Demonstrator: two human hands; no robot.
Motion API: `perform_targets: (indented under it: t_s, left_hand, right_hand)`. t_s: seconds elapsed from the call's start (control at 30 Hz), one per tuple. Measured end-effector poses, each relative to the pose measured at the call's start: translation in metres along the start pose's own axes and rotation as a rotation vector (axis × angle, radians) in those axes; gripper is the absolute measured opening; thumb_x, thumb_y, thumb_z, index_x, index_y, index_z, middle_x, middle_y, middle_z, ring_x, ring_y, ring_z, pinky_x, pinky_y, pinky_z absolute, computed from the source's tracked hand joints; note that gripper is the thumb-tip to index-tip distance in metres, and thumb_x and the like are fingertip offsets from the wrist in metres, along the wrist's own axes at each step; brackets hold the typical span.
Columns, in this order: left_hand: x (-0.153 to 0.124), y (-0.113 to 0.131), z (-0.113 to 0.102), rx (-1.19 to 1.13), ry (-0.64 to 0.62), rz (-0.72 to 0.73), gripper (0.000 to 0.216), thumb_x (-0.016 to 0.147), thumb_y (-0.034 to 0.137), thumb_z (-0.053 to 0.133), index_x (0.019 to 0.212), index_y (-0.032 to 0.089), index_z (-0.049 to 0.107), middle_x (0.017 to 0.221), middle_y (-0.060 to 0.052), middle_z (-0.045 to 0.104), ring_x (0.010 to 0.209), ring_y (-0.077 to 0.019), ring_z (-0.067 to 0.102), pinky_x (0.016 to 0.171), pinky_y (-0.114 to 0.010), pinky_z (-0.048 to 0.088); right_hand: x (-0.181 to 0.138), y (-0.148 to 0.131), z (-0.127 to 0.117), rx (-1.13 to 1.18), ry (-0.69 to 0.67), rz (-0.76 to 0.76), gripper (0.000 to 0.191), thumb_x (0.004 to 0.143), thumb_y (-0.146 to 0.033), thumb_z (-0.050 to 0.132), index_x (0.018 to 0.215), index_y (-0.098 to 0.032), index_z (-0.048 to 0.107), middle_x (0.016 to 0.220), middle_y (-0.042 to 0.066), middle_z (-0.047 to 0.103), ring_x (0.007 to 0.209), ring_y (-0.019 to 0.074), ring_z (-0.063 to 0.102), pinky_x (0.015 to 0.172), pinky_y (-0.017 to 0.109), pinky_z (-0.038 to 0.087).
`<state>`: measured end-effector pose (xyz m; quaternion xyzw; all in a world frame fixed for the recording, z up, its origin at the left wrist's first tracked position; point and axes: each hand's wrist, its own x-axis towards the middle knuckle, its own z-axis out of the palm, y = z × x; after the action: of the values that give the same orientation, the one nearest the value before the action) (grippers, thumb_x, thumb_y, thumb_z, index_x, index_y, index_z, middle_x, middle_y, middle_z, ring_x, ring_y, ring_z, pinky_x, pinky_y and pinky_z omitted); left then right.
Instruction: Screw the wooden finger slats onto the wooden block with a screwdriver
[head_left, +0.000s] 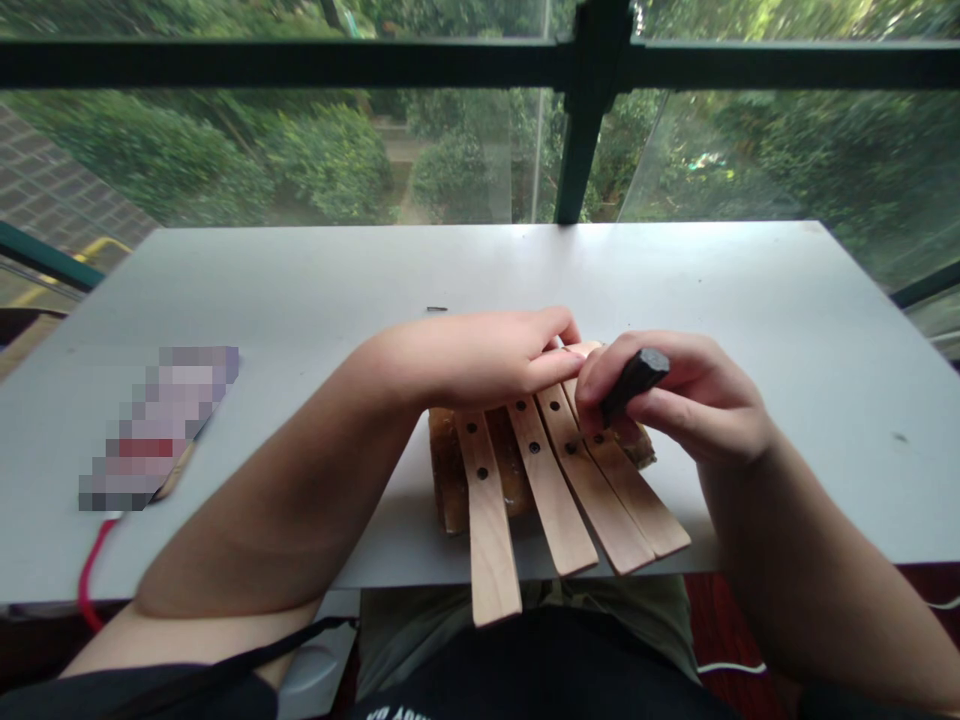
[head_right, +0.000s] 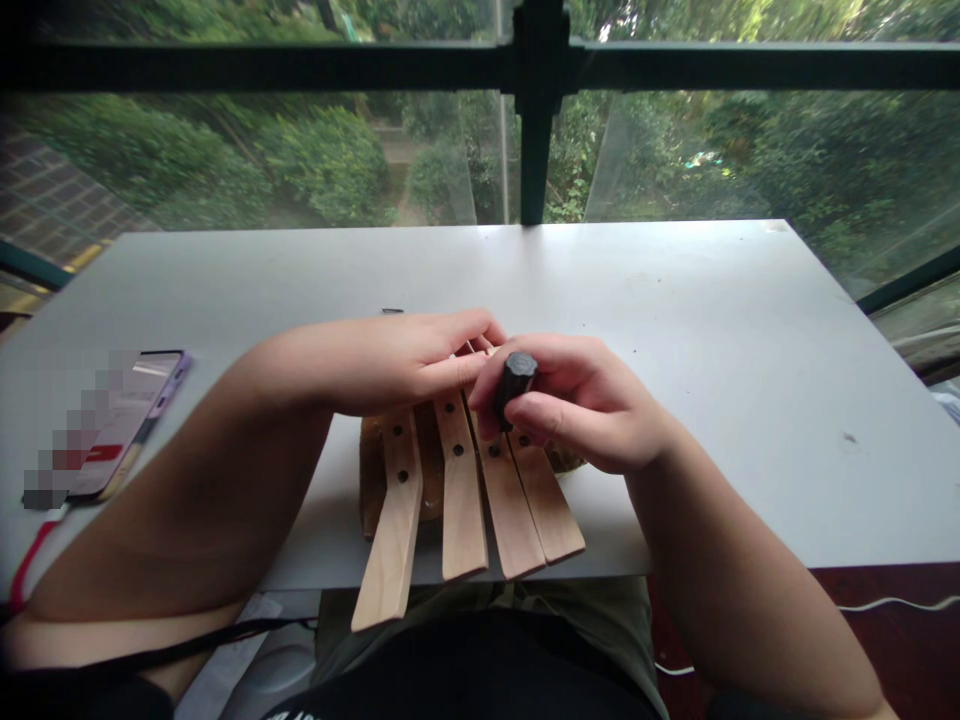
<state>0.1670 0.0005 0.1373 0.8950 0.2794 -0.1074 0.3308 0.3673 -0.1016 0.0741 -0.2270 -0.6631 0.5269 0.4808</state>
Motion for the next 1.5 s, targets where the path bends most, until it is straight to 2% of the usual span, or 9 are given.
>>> perform_targets:
  t_s: [0.2, 0.37, 0.53, 0.67, 0.8, 1.0, 1.17, 1.27, 1.5]
  left_hand:
    - [0.001, -0.001, 0.001, 0.011, 0.011, -0.005, 0.052, 0.099, 0.062, 0.037, 0.132, 0.026, 0.056, 0.128, -0.003, 0.071, 0.101, -0.021, 0.066, 0.085, -0.031, 0.048]
    - [0.001, 0.0, 0.002, 0.009, 0.019, -0.006, 0.052, 0.099, 0.062, 0.036, 0.132, 0.027, 0.055, 0.127, -0.003, 0.071, 0.101, -0.0216, 0.065, 0.086, -0.032, 0.048]
    - [0.0, 0.0, 0.002, 0.019, 0.019, -0.006, 0.051, 0.099, 0.061, 0.036, 0.131, 0.027, 0.056, 0.127, -0.003, 0.07, 0.102, -0.0215, 0.064, 0.086, -0.033, 0.048]
    - [0.001, -0.002, 0.003, 0.007, 0.018, 0.004, 0.05, 0.099, 0.062, 0.037, 0.13, 0.028, 0.055, 0.127, -0.002, 0.069, 0.103, -0.0216, 0.064, 0.088, -0.034, 0.047]
    - [0.004, -0.005, 0.003, -0.003, 0.018, 0.01, 0.05, 0.099, 0.062, 0.038, 0.131, 0.027, 0.055, 0.127, -0.002, 0.069, 0.101, -0.0212, 0.064, 0.086, -0.033, 0.046]
    - [0.003, -0.006, 0.003, -0.021, 0.016, 0.029, 0.052, 0.099, 0.064, 0.04, 0.13, 0.026, 0.056, 0.126, -0.002, 0.069, 0.101, -0.0212, 0.064, 0.087, -0.033, 0.046]
    - [0.004, -0.006, 0.004, -0.023, 0.026, 0.033, 0.054, 0.099, 0.066, 0.037, 0.127, 0.024, 0.057, 0.121, -0.003, 0.07, 0.097, -0.0204, 0.064, 0.084, -0.032, 0.046]
    - [0.004, -0.006, 0.003, -0.025, 0.022, 0.038, 0.051, 0.099, 0.063, 0.039, 0.127, 0.024, 0.057, 0.124, -0.003, 0.07, 0.1, -0.0201, 0.064, 0.086, -0.031, 0.046]
    - [0.005, -0.006, 0.004, -0.008, 0.011, 0.017, 0.052, 0.099, 0.062, 0.037, 0.131, 0.026, 0.056, 0.127, -0.003, 0.069, 0.101, -0.0211, 0.064, 0.085, -0.032, 0.047]
  right_hand:
    - [0.002, -0.004, -0.001, -0.143, -0.011, -0.07, 0.018, 0.084, -0.014, 0.079, 0.1, -0.014, 0.071, 0.09, 0.006, 0.076, 0.083, 0.0162, 0.072, 0.078, 0.029, 0.062]
    - [0.002, -0.006, 0.002, -0.192, -0.053, -0.091, 0.019, 0.081, -0.014, 0.082, 0.095, -0.014, 0.07, 0.088, 0.006, 0.074, 0.079, 0.0165, 0.072, 0.072, 0.029, 0.061]
    - [0.003, -0.005, 0.007, -0.29, 0.012, -0.128, 0.023, 0.075, -0.012, 0.086, 0.083, -0.017, 0.064, 0.077, 0.002, 0.069, 0.068, 0.0135, 0.064, 0.062, 0.027, 0.054]
    - [0.004, -0.002, 0.014, -0.323, 0.109, -0.128, 0.023, 0.086, -0.017, 0.077, 0.074, -0.019, 0.056, 0.064, -0.002, 0.056, 0.058, 0.0105, 0.05, 0.053, 0.027, 0.043]
    - [0.006, -0.003, 0.02, -0.278, 0.213, -0.088, 0.017, 0.087, -0.022, 0.077, 0.088, -0.019, 0.06, 0.071, 0.0, 0.064, 0.059, 0.0118, 0.059, 0.051, 0.027, 0.046]
    - [0.004, -0.004, 0.016, -0.175, 0.163, -0.081, 0.029, 0.082, -0.018, 0.081, 0.105, -0.018, 0.063, 0.07, 0.0, 0.068, 0.053, 0.0108, 0.057, 0.047, 0.025, 0.043]
    - [-0.001, -0.005, 0.011, -0.07, 0.114, -0.013, 0.029, 0.096, -0.031, 0.06, 0.119, -0.013, 0.064, 0.085, 0.008, 0.072, 0.065, 0.0144, 0.06, 0.053, 0.027, 0.044]
    - [-0.001, -0.005, 0.01, -0.06, 0.139, 0.012, 0.026, 0.099, -0.03, 0.056, 0.116, -0.013, 0.066, 0.088, 0.009, 0.073, 0.066, 0.0146, 0.062, 0.052, 0.026, 0.045]
    - [0.003, -0.002, 0.001, -0.102, 0.089, -0.026, 0.012, 0.095, -0.02, 0.066, 0.104, -0.012, 0.068, 0.089, 0.01, 0.076, 0.068, 0.0129, 0.063, 0.053, 0.023, 0.049]
